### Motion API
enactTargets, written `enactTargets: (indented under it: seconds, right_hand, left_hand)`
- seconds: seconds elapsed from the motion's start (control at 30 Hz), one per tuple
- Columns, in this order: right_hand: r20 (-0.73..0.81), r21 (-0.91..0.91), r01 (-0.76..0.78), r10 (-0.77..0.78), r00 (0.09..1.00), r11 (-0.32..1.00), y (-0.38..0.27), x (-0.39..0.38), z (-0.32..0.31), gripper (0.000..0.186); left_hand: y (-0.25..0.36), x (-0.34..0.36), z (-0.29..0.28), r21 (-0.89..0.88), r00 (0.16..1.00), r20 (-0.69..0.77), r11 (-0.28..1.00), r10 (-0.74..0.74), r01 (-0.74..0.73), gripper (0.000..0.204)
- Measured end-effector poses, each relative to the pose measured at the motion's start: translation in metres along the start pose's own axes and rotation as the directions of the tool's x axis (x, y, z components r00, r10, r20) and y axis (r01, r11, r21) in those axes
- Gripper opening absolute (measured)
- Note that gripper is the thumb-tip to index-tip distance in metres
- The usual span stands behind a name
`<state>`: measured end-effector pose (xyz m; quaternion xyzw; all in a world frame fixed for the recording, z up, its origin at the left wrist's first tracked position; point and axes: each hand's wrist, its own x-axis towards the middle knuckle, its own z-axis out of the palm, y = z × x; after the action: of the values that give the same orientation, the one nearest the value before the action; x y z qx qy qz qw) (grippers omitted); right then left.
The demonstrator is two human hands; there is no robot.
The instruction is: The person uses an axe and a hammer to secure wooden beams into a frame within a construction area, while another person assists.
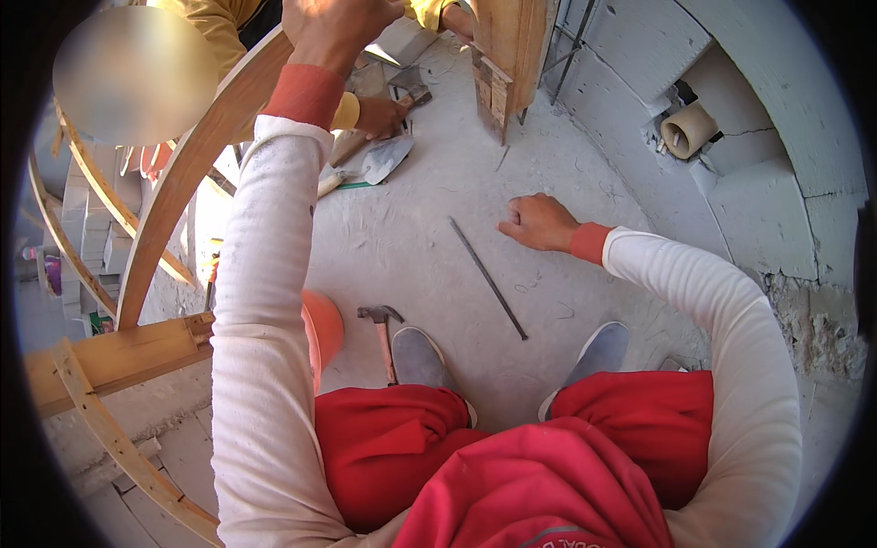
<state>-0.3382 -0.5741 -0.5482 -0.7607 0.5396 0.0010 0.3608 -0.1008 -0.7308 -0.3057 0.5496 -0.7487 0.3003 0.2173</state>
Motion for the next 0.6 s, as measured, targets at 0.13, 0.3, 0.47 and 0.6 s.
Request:
enactTargets:
  seconds: [0.13,0.3,0.47,0.6]
  right_hand:
    - [0.381,-0.219,0.037,0.05,0.923,0.975,-0.021,-0.018,0.081,0.053]
    - [0.32,-0.157,0.08,-0.026,0.947,0.984,-0.017,-0.007,0.126,0.047]
    - [0.165,-0.167,-0.039,0.067,0.984,0.985,-0.027,0.045,0.086,0.037]
    - [-0.145,-0.116,-0.107,0.09,0.985,0.988,-0.028,0.109,0.033,0.038]
  left_hand:
    - [-0.012,-0.006,0.008,0.016,0.989,-0.136,0.998,0.061,-0.059,0.035]
    - [-0.013,-0.007,0.015,-0.008,0.966,-0.241,0.995,0.098,-0.103,0.038]
    - [-0.011,-0.006,0.008,-0.043,0.989,-0.147,0.998,0.033,-0.04,0.039]
    - [-0.008,-0.004,0.006,-0.051,0.99,-0.134,0.997,0.043,-0.05,0.038]
